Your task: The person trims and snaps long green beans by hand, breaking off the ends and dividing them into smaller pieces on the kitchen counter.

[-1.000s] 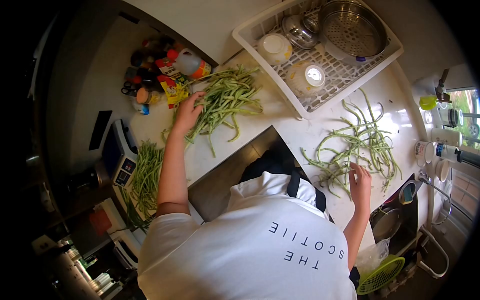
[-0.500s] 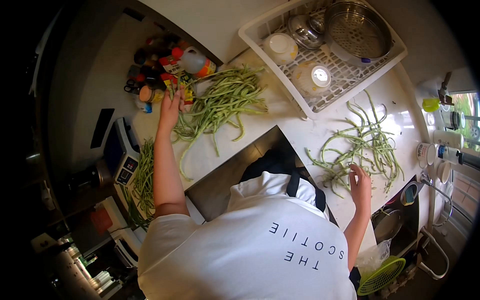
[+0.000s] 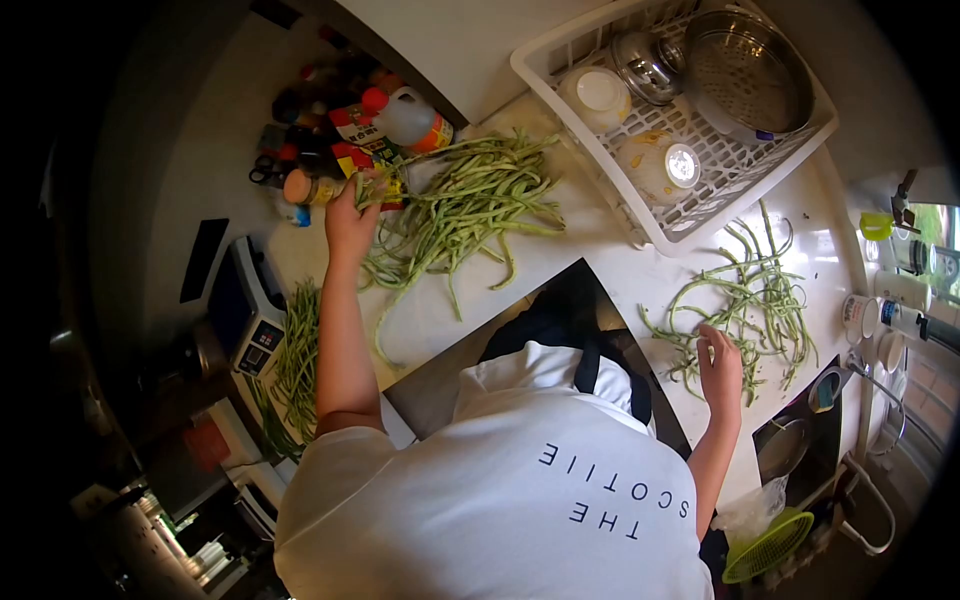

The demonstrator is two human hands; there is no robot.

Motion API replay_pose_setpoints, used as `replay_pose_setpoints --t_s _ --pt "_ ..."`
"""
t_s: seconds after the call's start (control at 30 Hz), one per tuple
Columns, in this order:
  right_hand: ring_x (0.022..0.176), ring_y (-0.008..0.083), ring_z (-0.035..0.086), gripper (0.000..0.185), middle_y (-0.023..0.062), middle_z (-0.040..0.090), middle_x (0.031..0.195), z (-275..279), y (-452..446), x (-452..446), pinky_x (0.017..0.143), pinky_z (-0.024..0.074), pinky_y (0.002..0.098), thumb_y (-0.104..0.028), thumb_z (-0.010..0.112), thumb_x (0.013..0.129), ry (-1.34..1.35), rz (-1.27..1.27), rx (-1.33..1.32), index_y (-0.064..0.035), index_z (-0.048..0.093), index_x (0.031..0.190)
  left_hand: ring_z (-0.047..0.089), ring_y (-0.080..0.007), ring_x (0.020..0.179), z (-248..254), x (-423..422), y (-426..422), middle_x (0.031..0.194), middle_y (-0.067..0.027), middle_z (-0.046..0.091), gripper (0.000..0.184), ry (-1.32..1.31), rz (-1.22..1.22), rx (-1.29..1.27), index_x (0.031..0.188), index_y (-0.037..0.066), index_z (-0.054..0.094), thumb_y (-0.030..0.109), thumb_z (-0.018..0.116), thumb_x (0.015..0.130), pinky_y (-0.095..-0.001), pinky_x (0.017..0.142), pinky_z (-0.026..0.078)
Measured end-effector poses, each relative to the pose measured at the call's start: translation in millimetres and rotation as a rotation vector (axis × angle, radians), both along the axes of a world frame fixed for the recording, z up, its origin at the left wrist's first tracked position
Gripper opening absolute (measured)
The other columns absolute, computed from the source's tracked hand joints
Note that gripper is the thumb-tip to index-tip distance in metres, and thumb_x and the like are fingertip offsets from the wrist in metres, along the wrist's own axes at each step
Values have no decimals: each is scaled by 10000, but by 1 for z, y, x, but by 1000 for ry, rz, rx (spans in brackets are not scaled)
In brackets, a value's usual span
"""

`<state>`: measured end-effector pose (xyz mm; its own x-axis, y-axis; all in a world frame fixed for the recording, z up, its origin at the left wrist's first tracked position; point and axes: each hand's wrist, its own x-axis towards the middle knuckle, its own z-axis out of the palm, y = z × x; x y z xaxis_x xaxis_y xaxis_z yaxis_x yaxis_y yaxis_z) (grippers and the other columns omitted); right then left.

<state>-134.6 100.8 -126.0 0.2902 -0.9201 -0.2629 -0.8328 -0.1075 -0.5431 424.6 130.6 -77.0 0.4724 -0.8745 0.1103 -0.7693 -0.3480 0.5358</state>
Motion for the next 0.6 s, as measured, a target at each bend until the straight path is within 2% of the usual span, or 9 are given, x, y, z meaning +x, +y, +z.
replay_pose_setpoints --t_s 0.1,0.23,0.27,0.37,0.4,0.43,0.5,0.57,0.6 --pt "904 258 673 202 147 685 1016 -3 2 11 809 506 351 -53 576 927 -2 21 -21 -8 640 1113 644 -386 815 -15 15 -4 909 -201 686 221 10 -80 -127 1069 51 662 203 569 939 -396 699 495" --pt "776 266 655 206 119 690 832 4 9 22 757 499 364 -119 514 976 14 -2 12 -21 652 1093 668 -329 793 -13 20 -8 912 -162 704 238 108 -88 -188 1065 56 667 241 555 965 -386 708 496" --pt "789 288 639 266 114 675 822 12 12 26 752 492 394 -24 496 929 30 -37 62 -37 626 1160 646 -266 740 -9 20 -5 871 -118 698 249 252 3 -166 1065 60 671 260 559 969 -366 677 487" --pt "807 285 643 348 111 679 818 16 27 34 759 490 406 10 463 922 58 -91 41 -51 573 1246 549 -136 641 3 27 10 766 -30 628 264 518 119 -222 1062 68 673 293 566 976 -304 592 428" --pt "861 299 644 422 143 679 916 15 33 33 793 487 419 55 435 902 47 -78 65 -65 531 1296 473 -68 593 8 28 18 702 16 565 268 638 147 -296 1059 72 672 307 570 980 -263 538 379" --pt "861 299 644 422 143 679 916 13 39 32 793 487 419 55 435 902 51 -72 55 -65 531 1296 473 -68 593 15 27 28 702 16 565 268 642 150 -307 1059 72 672 307 570 980 -263 538 379" --pt "939 325 633 432 173 653 1052 8 51 28 836 480 430 82 428 883 -56 19 -126 -66 552 1269 345 -17 545 33 20 53 650 53 421 263 819 190 -516 1067 74 655 307 569 980 -212 495 244" --pt "1005 339 617 406 188 620 1136 5 60 22 867 475 423 89 438 873 -64 40 -132 -44 574 1232 280 -19 520 42 23 81 643 58 359 284 859 174 -606 1076 61 614 324 551 989 -213 478 213" --pt "1012 340 615 376 182 626 1127 7 66 23 867 477 420 81 447 877 -63 28 -114 -32 584 1209 271 -33 511 46 27 98 647 52 353 288 1077 137 -714 1076 56 594 327 541 995 -214 474 221"
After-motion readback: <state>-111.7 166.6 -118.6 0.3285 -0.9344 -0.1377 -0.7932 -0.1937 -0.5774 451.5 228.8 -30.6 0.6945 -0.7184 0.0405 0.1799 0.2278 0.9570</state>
